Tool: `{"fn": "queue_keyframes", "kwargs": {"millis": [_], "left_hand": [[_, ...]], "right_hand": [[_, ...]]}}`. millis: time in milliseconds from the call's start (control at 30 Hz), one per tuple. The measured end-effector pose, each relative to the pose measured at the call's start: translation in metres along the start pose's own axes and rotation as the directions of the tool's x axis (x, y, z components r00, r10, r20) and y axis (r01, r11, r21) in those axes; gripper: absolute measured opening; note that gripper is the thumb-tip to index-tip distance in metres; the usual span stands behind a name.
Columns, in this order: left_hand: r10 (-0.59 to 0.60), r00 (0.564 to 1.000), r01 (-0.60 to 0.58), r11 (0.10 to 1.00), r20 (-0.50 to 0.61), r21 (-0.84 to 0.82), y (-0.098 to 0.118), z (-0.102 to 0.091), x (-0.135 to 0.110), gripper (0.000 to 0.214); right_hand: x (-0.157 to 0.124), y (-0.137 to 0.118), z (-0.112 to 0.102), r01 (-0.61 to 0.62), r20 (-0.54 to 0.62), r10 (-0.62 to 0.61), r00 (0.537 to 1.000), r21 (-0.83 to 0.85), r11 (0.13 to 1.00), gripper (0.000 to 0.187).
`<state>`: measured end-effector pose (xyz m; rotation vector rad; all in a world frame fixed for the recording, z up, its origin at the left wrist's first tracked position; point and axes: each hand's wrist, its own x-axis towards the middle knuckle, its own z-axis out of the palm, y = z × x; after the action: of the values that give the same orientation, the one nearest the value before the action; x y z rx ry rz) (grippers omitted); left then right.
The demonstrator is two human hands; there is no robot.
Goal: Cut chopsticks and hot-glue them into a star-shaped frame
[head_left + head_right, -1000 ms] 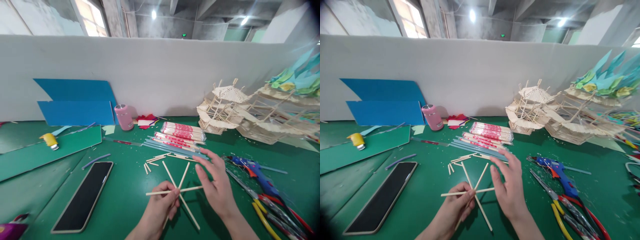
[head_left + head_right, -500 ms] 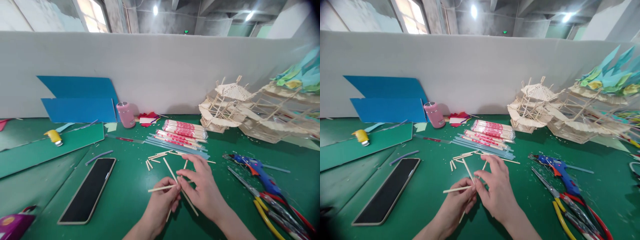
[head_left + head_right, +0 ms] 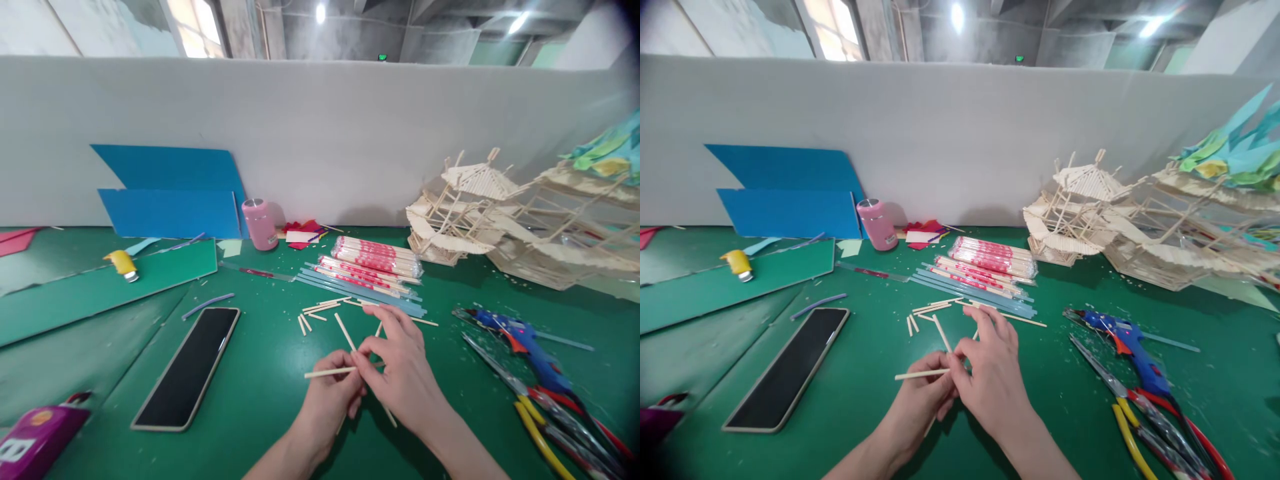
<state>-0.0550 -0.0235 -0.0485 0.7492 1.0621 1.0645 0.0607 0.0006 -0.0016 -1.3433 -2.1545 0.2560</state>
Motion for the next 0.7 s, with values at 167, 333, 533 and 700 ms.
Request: {"fn": "queue_keyframes", "kwargs": {"millis": [167, 333, 533, 700], "left_hand": [[-0.006, 1.0, 0.006, 0.999, -0.001, 0.034, 0.0006, -0.0004, -0.0002, 0.022], [-0.008, 1.0, 0.008, 0.998, 0.0, 0.066, 0.0028, 0.0006, -0.0022, 0.021], [-0.013, 1.0, 0.012, 0.997, 0.023, 0.07, 0.0021, 0.0004, -0.0026, 0.022], [-0.006, 1.0, 0.004, 0.998, 0.024, 0.067, 0.0016, -0.0002, -0.0023, 0.021]], "right_hand": [[-0.0002, -0.0018, -0.0015, 0.02, 0.031, -0.02, 0.999, -0.001, 1.0, 0.016], [-0.0019, -0.0008, -0.0018, 0.025, 0.045, -0.025, 0.999, 0.0, 1.0, 0.016], [-0.0025, -0.0001, -0.002, 0.023, 0.055, -0.023, 0.998, -0.002, 1.0, 0.016], [-0.0015, -0.0008, -0.0025, 0.025, 0.056, -0.025, 0.998, -0.002, 1.0, 0.016]]}}
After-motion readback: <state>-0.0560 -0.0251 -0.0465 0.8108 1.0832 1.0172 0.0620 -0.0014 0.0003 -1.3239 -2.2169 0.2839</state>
